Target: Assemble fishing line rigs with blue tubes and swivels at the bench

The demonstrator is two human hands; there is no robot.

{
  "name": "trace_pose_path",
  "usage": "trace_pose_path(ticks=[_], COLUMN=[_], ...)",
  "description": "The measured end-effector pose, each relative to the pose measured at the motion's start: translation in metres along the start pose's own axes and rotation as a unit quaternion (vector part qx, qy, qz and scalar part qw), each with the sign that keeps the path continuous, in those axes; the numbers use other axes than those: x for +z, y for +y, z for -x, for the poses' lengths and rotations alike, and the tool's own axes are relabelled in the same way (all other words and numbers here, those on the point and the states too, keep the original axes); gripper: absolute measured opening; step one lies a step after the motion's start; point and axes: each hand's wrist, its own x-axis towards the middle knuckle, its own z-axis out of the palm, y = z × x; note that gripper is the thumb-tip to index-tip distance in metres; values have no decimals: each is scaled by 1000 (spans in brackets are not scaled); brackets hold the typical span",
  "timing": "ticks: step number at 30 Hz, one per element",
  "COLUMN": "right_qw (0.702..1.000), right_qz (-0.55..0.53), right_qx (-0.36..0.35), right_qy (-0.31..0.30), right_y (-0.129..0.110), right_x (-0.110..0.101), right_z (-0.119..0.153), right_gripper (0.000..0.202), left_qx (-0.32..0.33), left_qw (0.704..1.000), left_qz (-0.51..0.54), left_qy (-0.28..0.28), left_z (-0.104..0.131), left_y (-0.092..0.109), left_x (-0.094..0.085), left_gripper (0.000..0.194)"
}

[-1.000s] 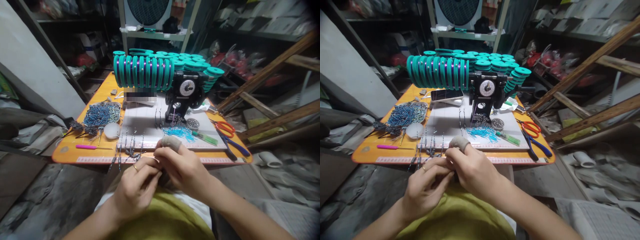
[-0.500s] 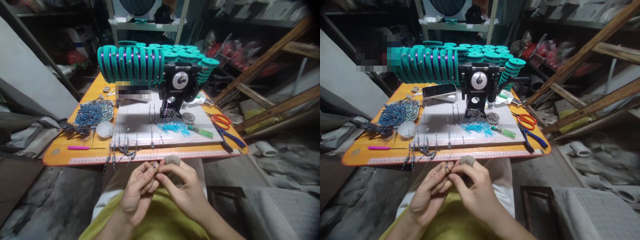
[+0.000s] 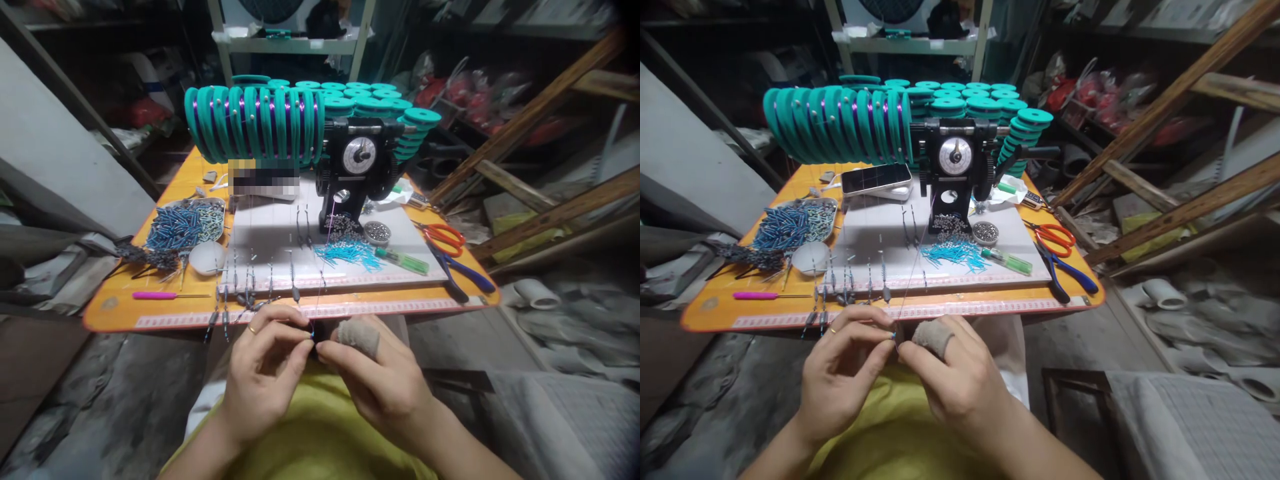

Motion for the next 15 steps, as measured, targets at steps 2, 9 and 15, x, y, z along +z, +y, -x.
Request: trace_pose_path(ticks=[2, 9, 15], right_qw=[1000, 988, 974], right_qz=[11, -68, -21], right_qx=[-5, -81, -63], right_qy=[-17, -114, -218], right_y=[1, 10, 16], right_x=[-4, -10, 1], right_z=[-2, -32, -51], right_gripper=[16, 45, 32], left_qx=[82, 201, 201], left_qw=[993, 960, 950], left_qz=[-81, -191, -234], left_qy=[-13, -41, -40], left_z=[-4, -10, -13], left_y=[0, -1, -2], left_x=[-6, -23, -35], left_gripper=[19, 28, 25])
